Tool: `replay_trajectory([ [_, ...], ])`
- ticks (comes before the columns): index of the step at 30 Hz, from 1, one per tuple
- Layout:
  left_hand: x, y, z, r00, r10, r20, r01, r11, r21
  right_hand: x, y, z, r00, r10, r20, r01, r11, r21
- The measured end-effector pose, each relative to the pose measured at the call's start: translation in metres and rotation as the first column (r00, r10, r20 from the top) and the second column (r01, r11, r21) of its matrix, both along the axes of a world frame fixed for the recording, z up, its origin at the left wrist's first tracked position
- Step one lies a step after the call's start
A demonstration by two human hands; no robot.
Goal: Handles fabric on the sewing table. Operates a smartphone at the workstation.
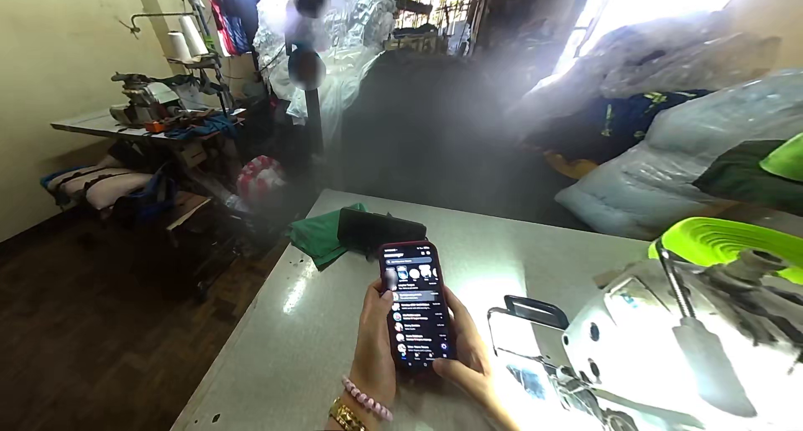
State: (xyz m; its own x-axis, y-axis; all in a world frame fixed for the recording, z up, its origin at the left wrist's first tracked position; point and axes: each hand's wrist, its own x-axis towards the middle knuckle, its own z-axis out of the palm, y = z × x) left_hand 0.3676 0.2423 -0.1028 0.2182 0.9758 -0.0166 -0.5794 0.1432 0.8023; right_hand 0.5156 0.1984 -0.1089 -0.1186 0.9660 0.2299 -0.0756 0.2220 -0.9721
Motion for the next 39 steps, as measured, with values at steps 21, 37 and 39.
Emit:
replay_trajectory([
  [21, -0.003, -0.001, 0.001, 0.994, -0.098, 0.038, 0.096, 0.993, 0.064, 0.005, 0.003, -0.006, 0.992, -0.094, 0.088, 0.091, 0.995, 0.039],
  [37, -0.002, -0.001, -0.001, 0.991, -0.117, 0.066, 0.112, 0.991, 0.074, -0.001, 0.001, -0.006, 0.933, -0.23, 0.277, 0.228, 0.973, 0.041],
  [39, -0.002, -0.002, -0.001, 0.992, -0.112, 0.064, 0.107, 0.991, 0.081, -0.001, 0.002, -0.008, 0.92, -0.253, 0.299, 0.25, 0.967, 0.05],
])
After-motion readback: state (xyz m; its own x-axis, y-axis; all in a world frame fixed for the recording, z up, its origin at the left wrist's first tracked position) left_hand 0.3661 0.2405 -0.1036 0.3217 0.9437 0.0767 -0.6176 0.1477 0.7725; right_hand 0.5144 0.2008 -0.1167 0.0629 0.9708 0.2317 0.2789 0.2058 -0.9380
